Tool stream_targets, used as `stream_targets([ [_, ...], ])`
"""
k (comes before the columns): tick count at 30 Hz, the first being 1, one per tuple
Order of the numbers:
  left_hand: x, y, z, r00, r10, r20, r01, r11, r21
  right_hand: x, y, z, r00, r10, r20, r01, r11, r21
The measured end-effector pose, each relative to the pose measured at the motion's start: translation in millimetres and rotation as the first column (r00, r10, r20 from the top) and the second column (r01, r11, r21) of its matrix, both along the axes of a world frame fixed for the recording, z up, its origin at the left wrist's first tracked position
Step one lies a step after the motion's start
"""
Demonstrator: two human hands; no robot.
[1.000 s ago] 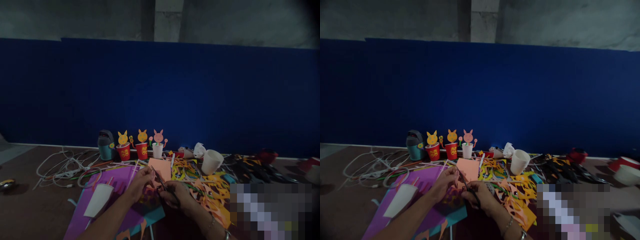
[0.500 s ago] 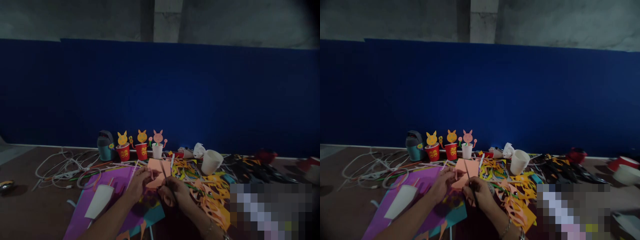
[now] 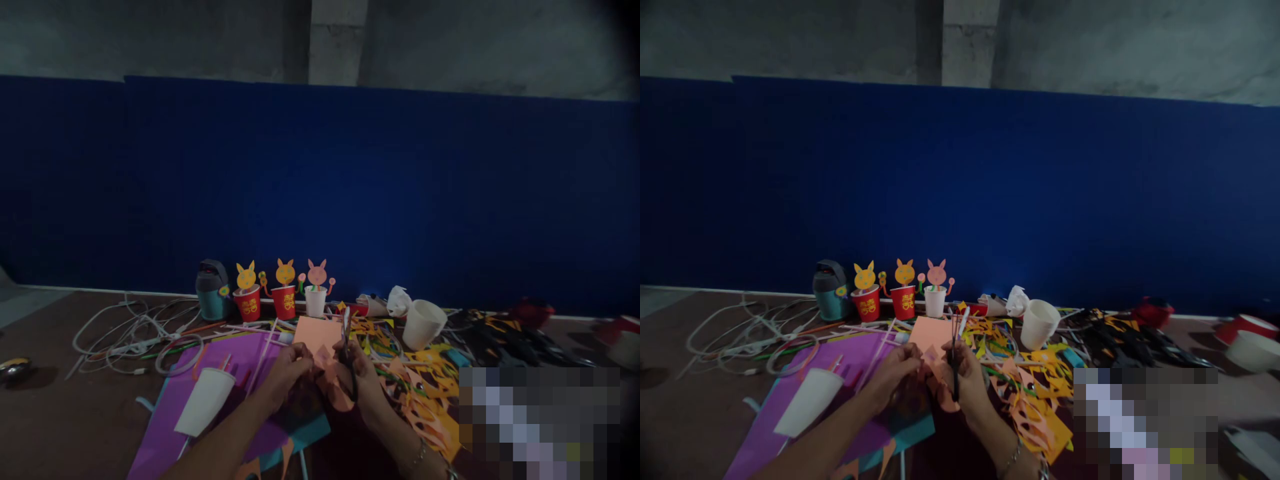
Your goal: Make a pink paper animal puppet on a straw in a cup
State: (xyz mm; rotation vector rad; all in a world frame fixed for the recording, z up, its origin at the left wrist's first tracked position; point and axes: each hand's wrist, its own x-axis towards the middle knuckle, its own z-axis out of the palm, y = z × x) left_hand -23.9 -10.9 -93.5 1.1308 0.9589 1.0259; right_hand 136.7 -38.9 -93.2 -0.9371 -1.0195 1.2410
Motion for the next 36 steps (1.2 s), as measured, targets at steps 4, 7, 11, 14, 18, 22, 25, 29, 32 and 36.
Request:
stream_targets([
  [4,-5.1,7.4,-1.9,0.993,0.101,-0.063,-0.089,0.982,0.169,1.8,2.2,-0.9,0.997,0.053,0.055,-0.052,0.998,-0.023],
  [7,-7.2,4.7,-0.6,0.98,0.178,-0.092,-0.146,0.95,0.277,0.4,4.2,-3.9,0.986,0.125,0.112,-0.124,0.992,-0.011],
  [11,-7.8,-2.0,1.1,0.951,0.212,-0.227,-0.093,0.891,0.444,-3.8,4.7,-9.4,0.95,0.242,0.199,-0.233,0.97,-0.067],
  [14,-6.2,-3.4,0.3,0.954,0.07,-0.291,0.047,0.925,0.376,-3.5,3.8,-8.2,0.958,0.179,0.223,-0.181,0.983,-0.012],
  [18,-2.0,-3.4,-3.0,0.965,-0.068,-0.253,0.136,0.956,0.262,2.1,3.8,-1.0,0.984,-0.042,0.176,0.008,0.982,0.187],
  [22,0.6,-2.8,-1.9,0.981,-0.096,-0.167,0.124,0.978,0.166,3.7,4.4,2.2,0.985,-0.093,0.148,0.059,0.974,0.217],
  [25,-0.1,-0.7,4.6,0.999,-0.015,-0.049,0.02,0.994,0.112,0.4,3.7,-2.1,0.989,-0.008,0.15,-0.013,0.99,0.137],
  [29,0.2,0.2,11.6,0.986,0.125,0.111,-0.125,0.992,-0.003,-5.7,-1.5,-9.0,0.955,0.205,0.213,-0.215,0.976,0.027],
  [32,3.6,-1.8,11.2,0.967,0.2,0.159,-0.193,0.98,-0.057,-8.7,-7.5,-7.2,0.924,0.278,0.263,-0.296,0.955,0.031],
  [36,10.1,-7.4,8.9,0.96,0.222,0.17,-0.211,0.974,-0.077,-10.8,-10.5,-3.2,0.916,0.295,0.271,-0.318,0.947,0.046],
])
